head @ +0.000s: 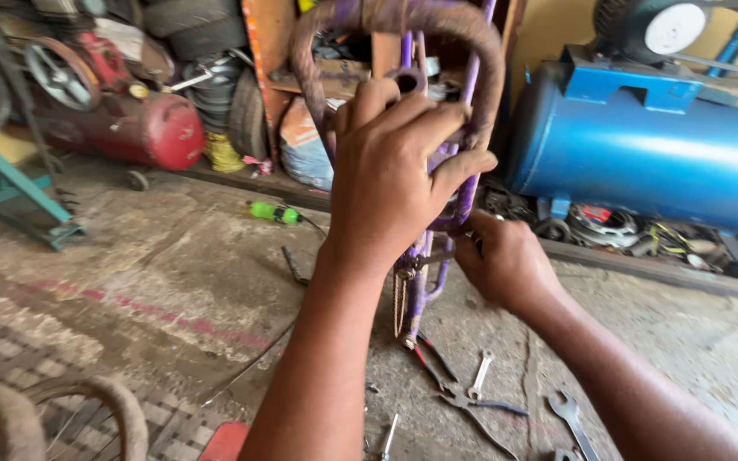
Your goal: The person uses pliers and their hands to disassemble and repair sections of a purple bicycle frame in a workshop.
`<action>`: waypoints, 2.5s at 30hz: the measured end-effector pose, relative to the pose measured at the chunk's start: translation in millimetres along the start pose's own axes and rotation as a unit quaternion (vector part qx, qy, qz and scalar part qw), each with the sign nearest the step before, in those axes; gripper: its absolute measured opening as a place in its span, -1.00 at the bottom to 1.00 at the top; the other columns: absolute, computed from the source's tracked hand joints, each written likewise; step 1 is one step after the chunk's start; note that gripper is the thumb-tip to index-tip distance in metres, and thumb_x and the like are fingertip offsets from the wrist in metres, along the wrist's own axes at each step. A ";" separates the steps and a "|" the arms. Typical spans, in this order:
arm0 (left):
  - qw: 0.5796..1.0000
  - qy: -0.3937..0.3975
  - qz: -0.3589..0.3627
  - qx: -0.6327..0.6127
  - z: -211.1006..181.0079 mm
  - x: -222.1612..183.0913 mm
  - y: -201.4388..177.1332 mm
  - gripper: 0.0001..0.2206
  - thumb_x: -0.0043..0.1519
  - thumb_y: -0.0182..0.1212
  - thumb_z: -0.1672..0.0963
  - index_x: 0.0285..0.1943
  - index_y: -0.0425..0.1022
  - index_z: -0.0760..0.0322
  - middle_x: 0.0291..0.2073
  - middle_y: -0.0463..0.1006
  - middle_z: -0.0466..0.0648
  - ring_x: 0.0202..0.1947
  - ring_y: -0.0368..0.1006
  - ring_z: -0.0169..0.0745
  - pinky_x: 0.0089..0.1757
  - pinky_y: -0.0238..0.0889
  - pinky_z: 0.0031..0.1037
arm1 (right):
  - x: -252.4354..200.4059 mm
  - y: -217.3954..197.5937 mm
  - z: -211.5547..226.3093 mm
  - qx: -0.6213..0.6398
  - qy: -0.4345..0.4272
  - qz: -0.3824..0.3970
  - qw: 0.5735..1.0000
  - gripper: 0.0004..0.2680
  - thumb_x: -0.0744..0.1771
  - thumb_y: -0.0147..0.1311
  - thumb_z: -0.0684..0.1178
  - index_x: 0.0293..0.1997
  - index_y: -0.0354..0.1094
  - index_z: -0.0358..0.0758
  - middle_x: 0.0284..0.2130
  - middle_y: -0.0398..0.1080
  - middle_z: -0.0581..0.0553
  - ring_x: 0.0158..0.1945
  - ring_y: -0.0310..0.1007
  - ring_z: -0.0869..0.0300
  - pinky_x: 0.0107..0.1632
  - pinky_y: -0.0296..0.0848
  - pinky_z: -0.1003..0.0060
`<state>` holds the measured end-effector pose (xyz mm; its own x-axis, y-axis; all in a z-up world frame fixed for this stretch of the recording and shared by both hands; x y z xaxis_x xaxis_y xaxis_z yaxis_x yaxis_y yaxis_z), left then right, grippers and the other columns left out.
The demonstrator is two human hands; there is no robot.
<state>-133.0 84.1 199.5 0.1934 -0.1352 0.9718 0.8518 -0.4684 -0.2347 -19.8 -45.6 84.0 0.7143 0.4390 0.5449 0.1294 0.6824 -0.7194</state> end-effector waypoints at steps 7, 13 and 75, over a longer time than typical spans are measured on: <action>0.999 0.008 -0.040 -0.034 -13.5 2.5 10.4 -0.62 0.03 0.55 -0.06 -0.14 0.63 0.20 -0.30 0.57 -0.19 -0.05 0.36 -0.06 0.00 0.15 -0.20 | -18.2 -5.3 5.5 0.067 0.041 -0.043 0.996 -0.82 0.33 0.07 -0.07 -0.08 0.40 -0.38 -0.55 0.51 -0.35 -0.45 0.61 -0.08 -0.33 0.52 0.03; 0.998 0.007 -0.039 -0.042 -12.8 1.4 23.3 -0.61 0.04 0.57 -0.07 -0.13 0.62 0.18 -0.28 0.58 -0.23 -0.04 0.33 -0.11 0.03 0.13 -0.19 | -55.9 20.7 21.6 -0.024 0.039 0.023 0.999 -0.71 0.37 -0.11 -0.14 0.25 0.29 -0.30 -0.44 0.51 -0.35 -0.57 0.56 0.02 -0.50 0.56 0.12; 0.999 0.046 -0.010 0.022 28.6 -11.9 1.5 -0.72 0.38 0.34 -0.05 0.03 0.59 0.17 0.00 0.54 -0.20 0.13 0.25 -0.09 0.08 -0.02 -0.22 | -57.9 55.6 52.9 -0.153 -0.359 0.041 0.920 -0.81 0.25 0.05 -0.24 -0.06 0.37 -0.31 -0.28 0.46 -0.24 -0.28 0.53 -0.01 -0.28 0.57 0.13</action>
<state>-120.1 110.0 188.3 0.1321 -0.2059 0.9696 0.8757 -0.4342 -0.2114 -90.4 -2.2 35.3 0.1069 0.8291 0.5489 0.3608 0.4821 -0.7984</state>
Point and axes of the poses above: each hand's wrist, its own x-axis towards the middle knuckle, its own y-axis out of the palm, z = x × y, the point moved 6 cm from there along x, towards the middle knuckle
